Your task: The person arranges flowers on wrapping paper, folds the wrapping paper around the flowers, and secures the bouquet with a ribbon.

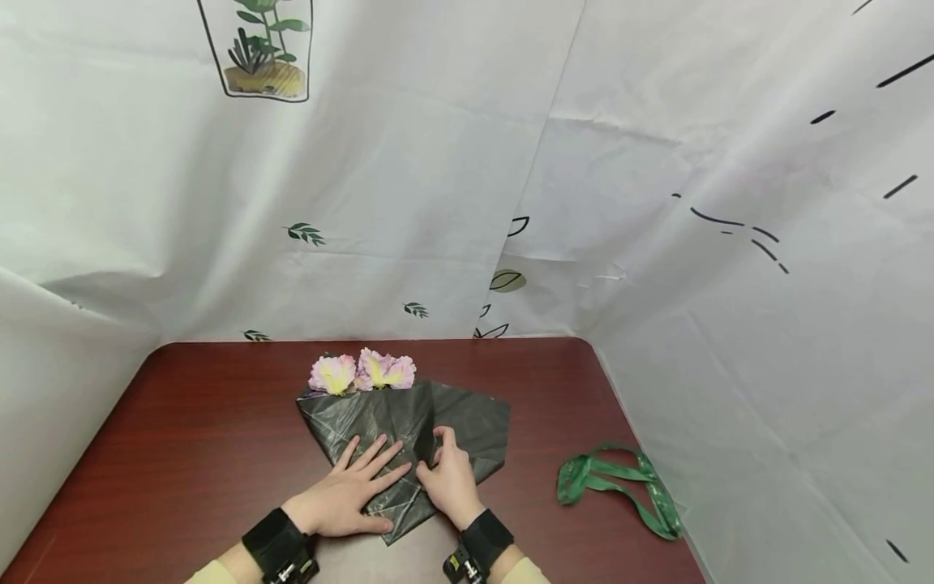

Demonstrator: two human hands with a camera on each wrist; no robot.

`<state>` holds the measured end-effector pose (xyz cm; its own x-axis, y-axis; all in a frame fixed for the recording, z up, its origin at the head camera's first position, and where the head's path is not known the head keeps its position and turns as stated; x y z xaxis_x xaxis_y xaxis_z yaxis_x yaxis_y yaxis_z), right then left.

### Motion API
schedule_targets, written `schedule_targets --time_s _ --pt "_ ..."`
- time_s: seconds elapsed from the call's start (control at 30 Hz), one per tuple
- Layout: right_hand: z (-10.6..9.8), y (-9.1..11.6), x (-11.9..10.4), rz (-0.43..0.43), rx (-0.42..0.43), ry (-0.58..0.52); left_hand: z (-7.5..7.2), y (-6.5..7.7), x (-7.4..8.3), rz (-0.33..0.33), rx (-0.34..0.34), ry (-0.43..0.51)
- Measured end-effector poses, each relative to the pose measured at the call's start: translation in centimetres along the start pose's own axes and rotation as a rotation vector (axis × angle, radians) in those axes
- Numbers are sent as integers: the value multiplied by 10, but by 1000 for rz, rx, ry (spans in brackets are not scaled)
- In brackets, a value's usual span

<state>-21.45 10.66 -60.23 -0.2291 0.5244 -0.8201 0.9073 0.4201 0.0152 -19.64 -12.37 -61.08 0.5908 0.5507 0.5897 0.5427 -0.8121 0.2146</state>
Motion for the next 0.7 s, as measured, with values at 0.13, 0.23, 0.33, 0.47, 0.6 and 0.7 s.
schedule_targets --time_s 0.13,0.23,0.33,0.47,0.6,0.7 --pt "1 -1 -3 24 -28 28 -6 4 6 -2 -16 1" --pt "0 -2 -5 61 -47 33 -9 7 8 -14 -16 32" --pt "-1 -3 -5 94 -59 27 -14 12 5 -75 19 47" --pt "-1 -5 2 48 -45 10 -16 22 -10 -179 108 66" --pt "3 -9 20 5 -25 35 -9 28 -27 -269 189 101" --pt "7 -14 37 29 -28 79 -5 28 -32 -325 232 69"
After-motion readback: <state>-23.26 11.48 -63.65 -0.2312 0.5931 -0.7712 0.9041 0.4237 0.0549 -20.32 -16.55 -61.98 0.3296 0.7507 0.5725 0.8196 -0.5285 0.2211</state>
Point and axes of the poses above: each hand's wrist, its own y-axis away from the middle knuckle, its own z-axis out of the palm, x = y × z, the point moved 3 cm from there along -y, towards the middle knuckle, and after that the axes turned 15 degrees about -x, right-handed, at the moved point
